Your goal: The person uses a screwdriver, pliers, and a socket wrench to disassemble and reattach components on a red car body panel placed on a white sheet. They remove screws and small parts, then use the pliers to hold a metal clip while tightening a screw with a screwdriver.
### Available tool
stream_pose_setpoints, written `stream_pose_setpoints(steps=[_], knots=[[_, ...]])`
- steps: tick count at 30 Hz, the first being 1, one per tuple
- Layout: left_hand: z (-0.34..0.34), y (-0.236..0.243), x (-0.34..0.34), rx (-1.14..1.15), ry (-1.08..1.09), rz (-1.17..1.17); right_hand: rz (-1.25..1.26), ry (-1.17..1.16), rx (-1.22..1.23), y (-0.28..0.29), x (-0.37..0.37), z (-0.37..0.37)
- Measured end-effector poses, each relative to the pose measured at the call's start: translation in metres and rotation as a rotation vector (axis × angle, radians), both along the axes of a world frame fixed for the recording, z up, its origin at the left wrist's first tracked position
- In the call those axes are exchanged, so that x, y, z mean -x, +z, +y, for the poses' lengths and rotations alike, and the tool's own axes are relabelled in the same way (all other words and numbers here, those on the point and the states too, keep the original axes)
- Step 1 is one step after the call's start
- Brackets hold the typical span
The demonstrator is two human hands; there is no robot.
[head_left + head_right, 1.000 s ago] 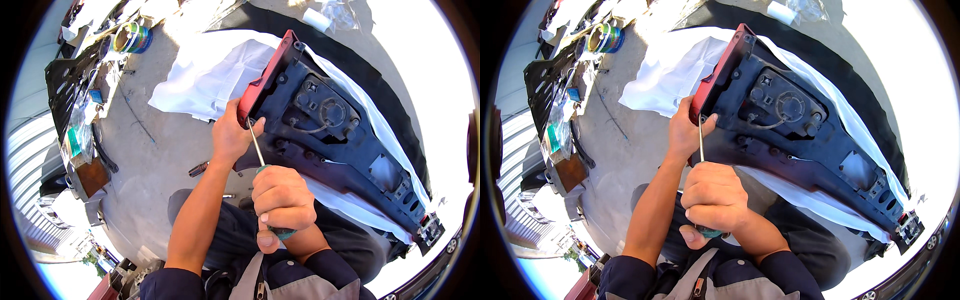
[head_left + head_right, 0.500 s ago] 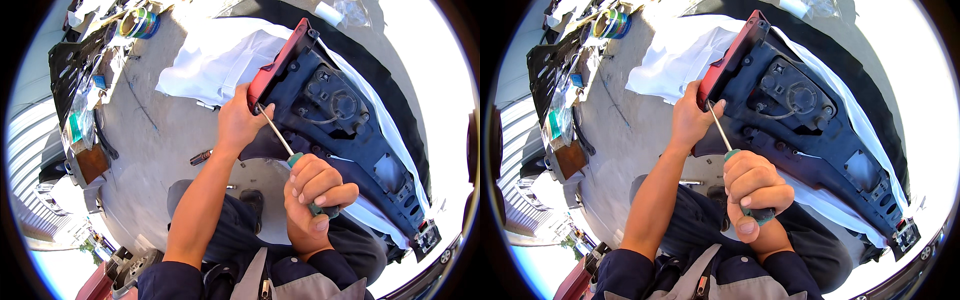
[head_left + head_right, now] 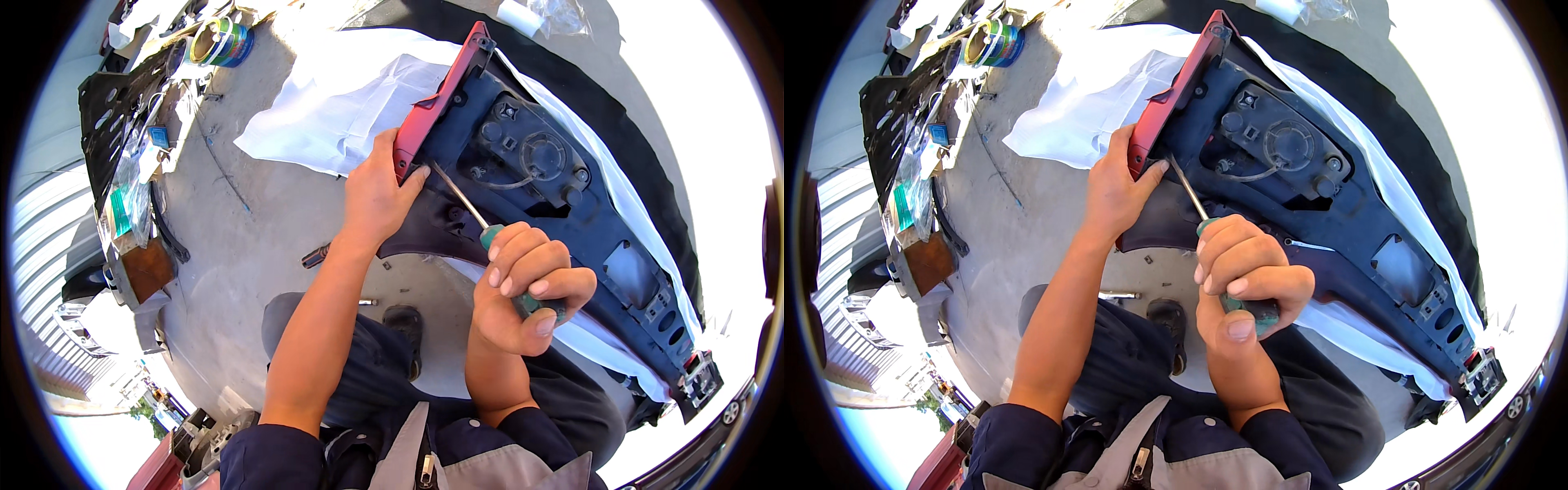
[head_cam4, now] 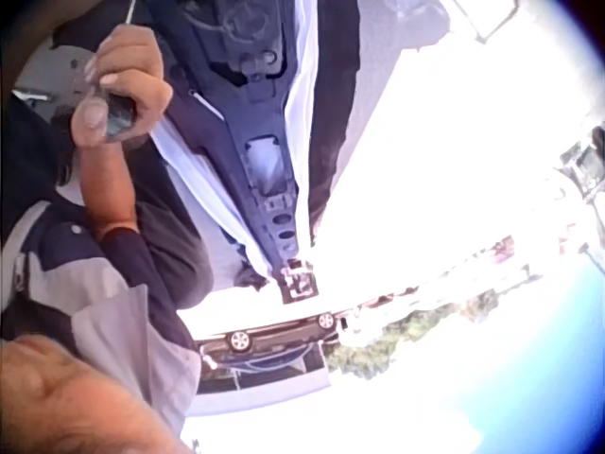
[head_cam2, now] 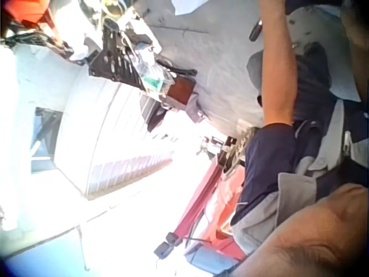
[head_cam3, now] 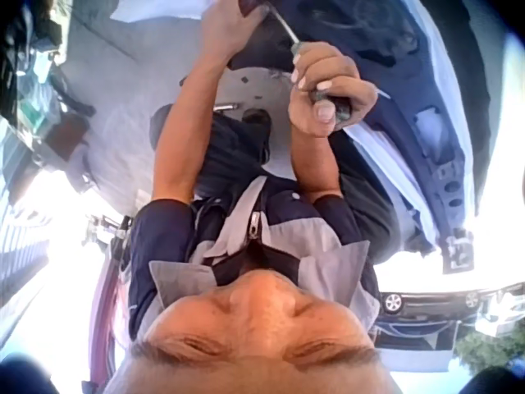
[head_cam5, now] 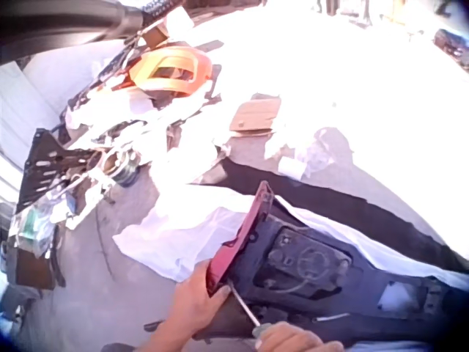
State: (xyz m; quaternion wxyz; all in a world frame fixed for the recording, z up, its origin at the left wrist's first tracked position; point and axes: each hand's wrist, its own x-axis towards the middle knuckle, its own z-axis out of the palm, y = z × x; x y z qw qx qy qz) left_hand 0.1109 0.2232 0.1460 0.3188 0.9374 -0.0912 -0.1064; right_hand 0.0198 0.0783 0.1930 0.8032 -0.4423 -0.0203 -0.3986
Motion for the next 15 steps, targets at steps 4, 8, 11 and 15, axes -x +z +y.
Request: stream_pose_setpoints(steps=[4,8,11,15], knots=[[0.000,0.005,0.001,-0.019,0.000,0.045,-0.019,-0.114,0.002,0.012,-0.002,-0.052],[-0.007,0.011,-0.003,-0.089,-0.001,0.093,-0.054,-0.232,0.049,0.019,-0.023,-0.092],[-0.019,0.010,-0.022,-0.113,-0.069,-0.070,-0.067,-0.238,0.063,0.040,-0.056,-0.119],[-0.070,0.020,-0.095,0.045,-0.127,-0.053,-0.128,-0.098,0.045,0.078,-0.117,-0.136]])
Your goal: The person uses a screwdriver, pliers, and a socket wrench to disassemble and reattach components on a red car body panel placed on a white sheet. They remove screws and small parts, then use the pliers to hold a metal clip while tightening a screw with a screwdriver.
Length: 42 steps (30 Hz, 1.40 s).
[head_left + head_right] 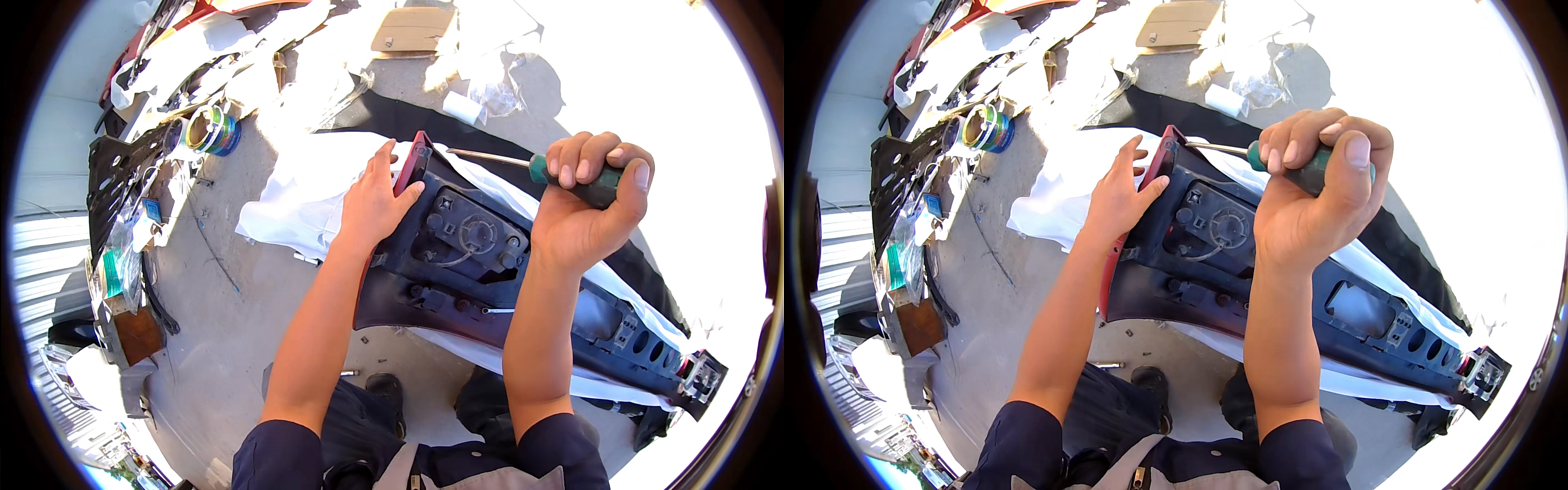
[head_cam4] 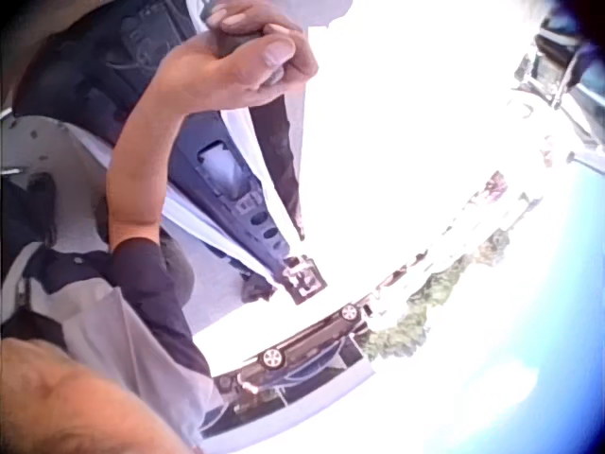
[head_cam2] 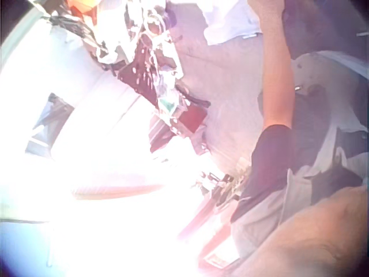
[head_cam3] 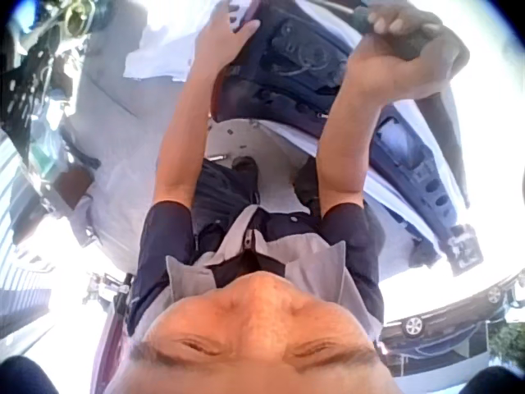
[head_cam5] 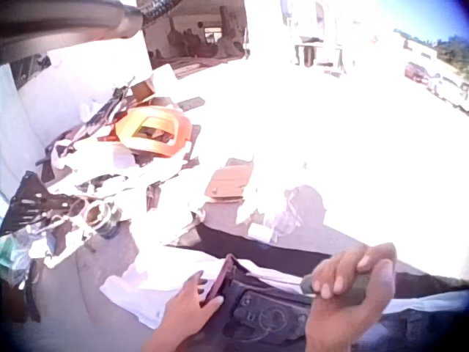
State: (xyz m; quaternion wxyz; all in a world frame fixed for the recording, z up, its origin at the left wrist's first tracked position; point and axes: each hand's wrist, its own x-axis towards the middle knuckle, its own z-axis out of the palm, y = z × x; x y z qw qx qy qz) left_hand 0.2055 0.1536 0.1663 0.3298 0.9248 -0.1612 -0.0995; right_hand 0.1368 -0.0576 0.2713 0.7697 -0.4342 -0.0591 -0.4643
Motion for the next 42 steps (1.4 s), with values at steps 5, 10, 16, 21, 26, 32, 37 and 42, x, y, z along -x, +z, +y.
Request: stream_pose_setpoints(steps=[5,10,16,21,26,32,37,42], knots=[[-0.027,-0.020,-0.054,0.077,-0.159,0.095,0.116,0.153,-0.007,0.012,-0.049,0.014],[-0.022,-0.030,-0.053,0.207,-0.173,0.221,0.428,0.025,0.199,-0.001,-0.080,0.031],[-0.018,-0.028,-0.055,0.233,-0.187,0.236,0.640,0.149,0.450,0.007,-0.103,0.050],[-0.013,-0.030,-0.054,0.227,-0.213,0.212,0.546,0.164,0.431,0.011,-0.133,0.066],[-0.012,-0.037,-0.056,0.266,-0.227,0.237,0.704,0.236,0.558,0.010,-0.146,0.088],[-0.012,-0.048,-0.056,0.247,-0.206,0.191,0.664,0.257,0.596,0.007,-0.156,0.100],[-0.014,-0.041,-0.054,0.221,-0.187,0.219,0.704,0.310,0.551,0.005,-0.159,0.105],[-0.010,-0.040,-0.054,0.200,-0.180,0.200,0.776,0.281,0.699,0.006,-0.161,0.124]])
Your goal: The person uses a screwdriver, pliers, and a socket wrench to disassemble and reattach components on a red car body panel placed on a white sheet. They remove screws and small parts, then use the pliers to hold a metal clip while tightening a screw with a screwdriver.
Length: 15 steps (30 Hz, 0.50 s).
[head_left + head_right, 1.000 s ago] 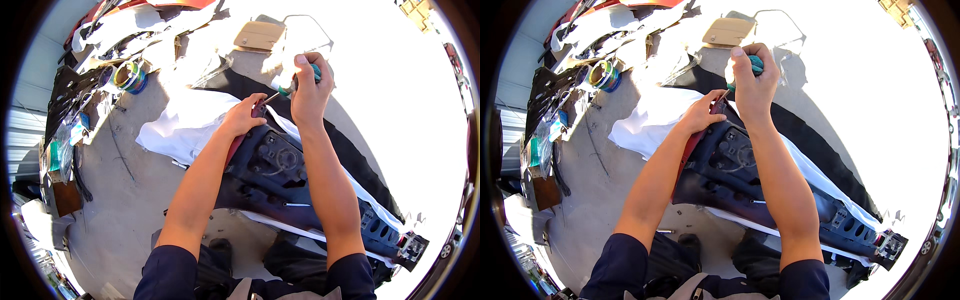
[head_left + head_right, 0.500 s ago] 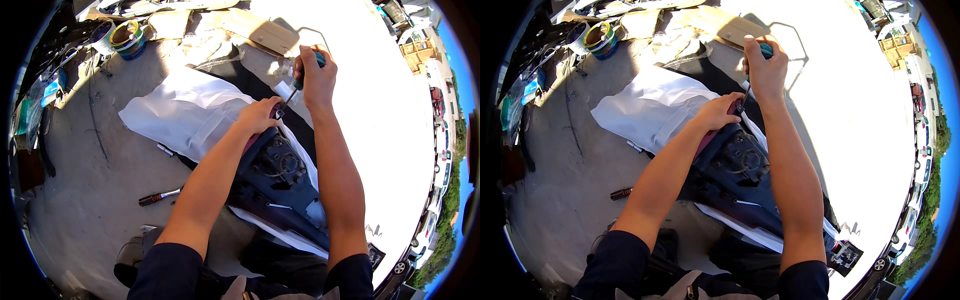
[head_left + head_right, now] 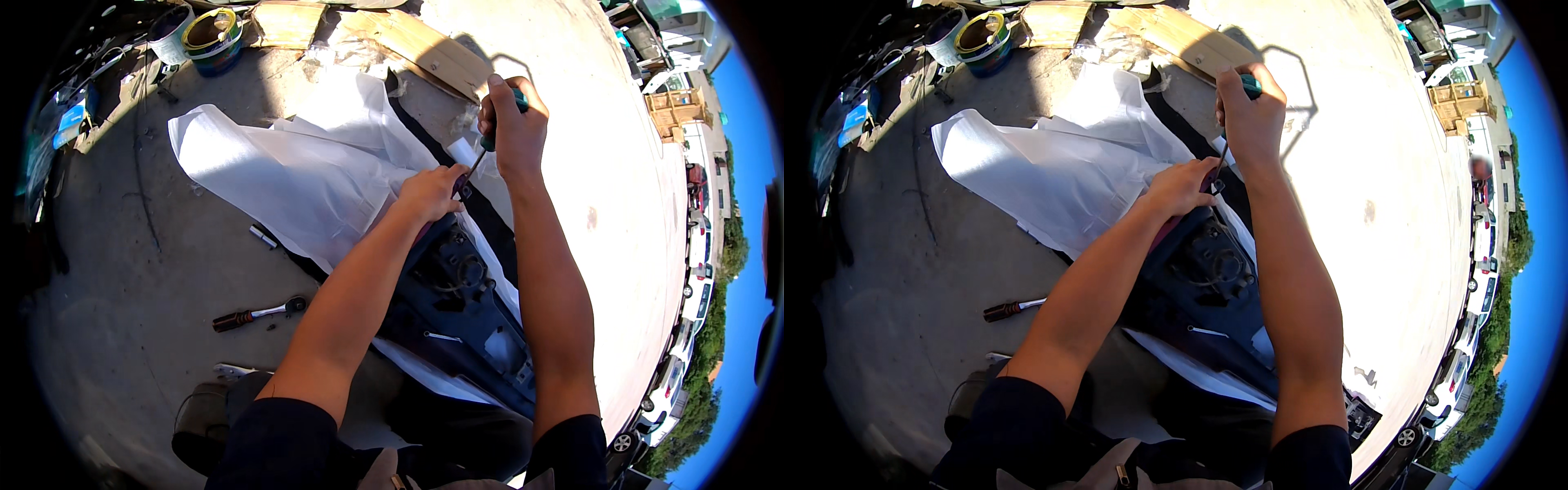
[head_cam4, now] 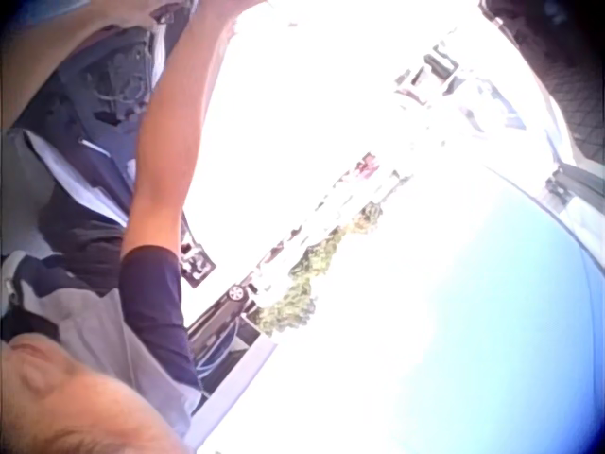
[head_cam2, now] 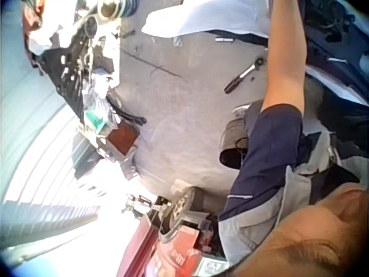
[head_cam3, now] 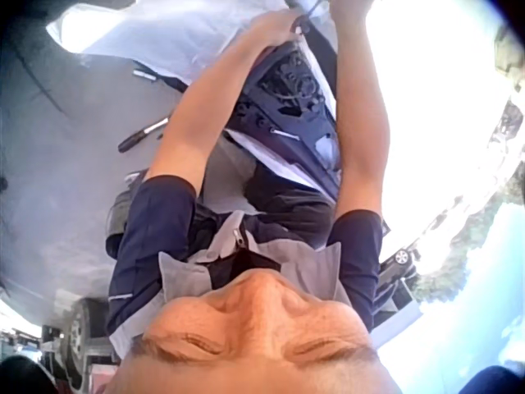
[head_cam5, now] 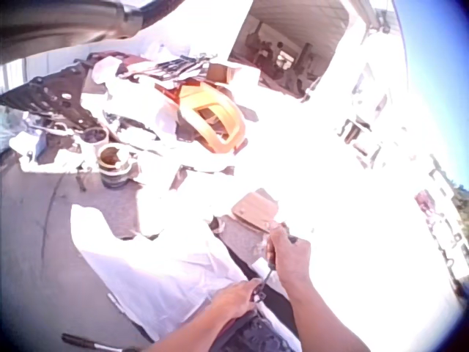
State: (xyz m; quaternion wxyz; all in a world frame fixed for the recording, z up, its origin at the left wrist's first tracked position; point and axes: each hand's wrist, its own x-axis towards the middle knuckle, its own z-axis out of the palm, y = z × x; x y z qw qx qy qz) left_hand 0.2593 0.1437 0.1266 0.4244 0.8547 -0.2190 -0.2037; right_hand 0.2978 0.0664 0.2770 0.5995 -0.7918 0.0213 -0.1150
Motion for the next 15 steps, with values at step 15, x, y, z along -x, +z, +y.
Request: stream_pose_setpoints(steps=[15], knots=[[-0.035,-0.025,0.008,0.024,0.320,-0.032,-0.144,0.046,-0.137,0.017,0.010,-0.017]])
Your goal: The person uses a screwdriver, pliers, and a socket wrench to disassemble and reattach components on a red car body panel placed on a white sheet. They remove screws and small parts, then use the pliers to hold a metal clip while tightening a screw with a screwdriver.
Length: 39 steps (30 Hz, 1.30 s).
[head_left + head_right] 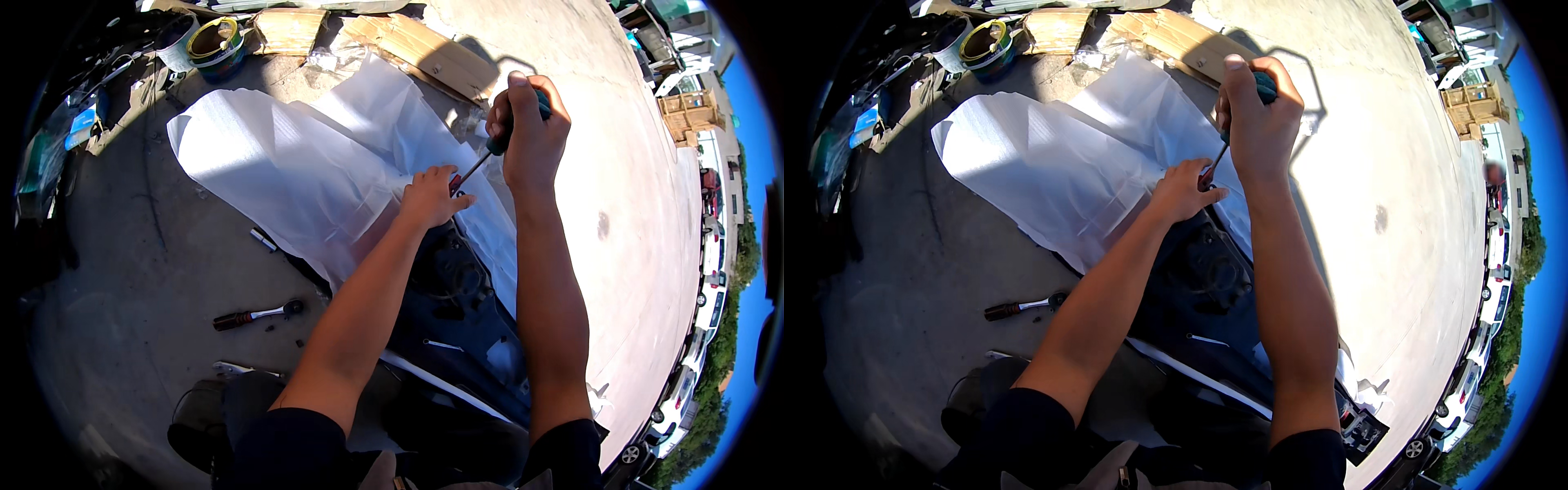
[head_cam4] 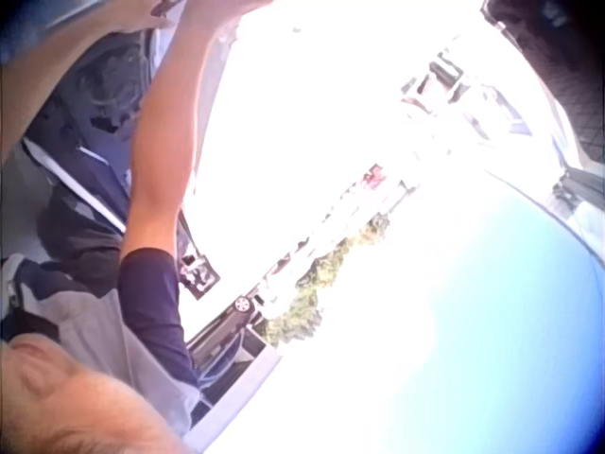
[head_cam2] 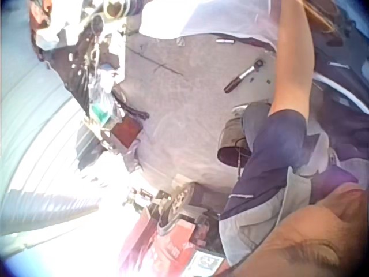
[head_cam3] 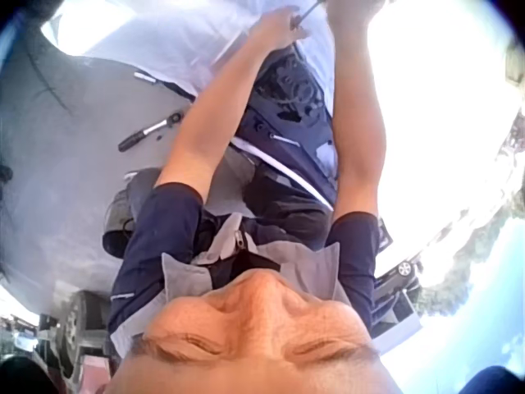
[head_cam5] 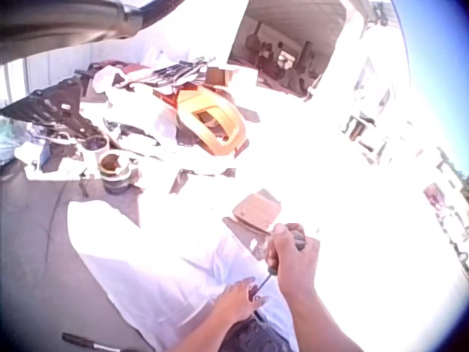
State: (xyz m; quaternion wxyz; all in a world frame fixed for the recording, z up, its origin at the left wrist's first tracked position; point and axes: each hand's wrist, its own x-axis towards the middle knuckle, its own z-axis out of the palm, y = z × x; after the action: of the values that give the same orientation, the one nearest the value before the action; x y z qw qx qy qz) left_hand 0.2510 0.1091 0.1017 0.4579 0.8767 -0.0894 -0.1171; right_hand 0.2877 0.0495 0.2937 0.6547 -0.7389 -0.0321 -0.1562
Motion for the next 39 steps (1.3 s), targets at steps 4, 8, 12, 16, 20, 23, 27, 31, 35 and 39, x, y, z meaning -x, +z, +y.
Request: stream_pose_setpoints(steps=[4,8,12,16,20,23,27,31,35,39], knots=[[0.006,-0.008,-0.008,0.375,-0.143,0.272,0.090,-0.013,0.043,-0.008,-0.013,0.003],[0.004,0.004,-0.005,0.271,-0.162,0.258,0.108,-0.034,0.062,-0.020,-0.013,0.000],[0.007,0.014,-0.006,0.182,-0.171,0.253,0.119,-0.044,0.095,-0.026,-0.018,0.001],[0.009,0.015,-0.005,0.176,-0.167,0.229,0.098,-0.039,0.071,-0.028,-0.017,-0.002],[0.005,0.010,-0.006,0.155,-0.134,0.230,0.080,-0.063,0.063,-0.025,-0.008,-0.004],[0.002,0.003,-0.007,0.165,-0.118,0.234,0.080,-0.137,0.035,-0.023,0.000,-0.006],[0.000,0.001,-0.007,0.179,-0.101,0.245,-0.015,-0.148,-0.186,-0.028,0.011,-0.021],[0.003,0.003,-0.008,0.205,-0.101,0.223,-0.063,-0.198,-0.326,-0.027,0.028,-0.028],[0.003,0.005,-0.008,0.185,-0.095,0.222,-0.093,-0.215,-0.370,-0.031,0.043,-0.036],[0.006,-0.002,-0.010,0.197,-0.101,0.220,-0.138,-0.187,-0.445,-0.040,0.052,-0.049]])
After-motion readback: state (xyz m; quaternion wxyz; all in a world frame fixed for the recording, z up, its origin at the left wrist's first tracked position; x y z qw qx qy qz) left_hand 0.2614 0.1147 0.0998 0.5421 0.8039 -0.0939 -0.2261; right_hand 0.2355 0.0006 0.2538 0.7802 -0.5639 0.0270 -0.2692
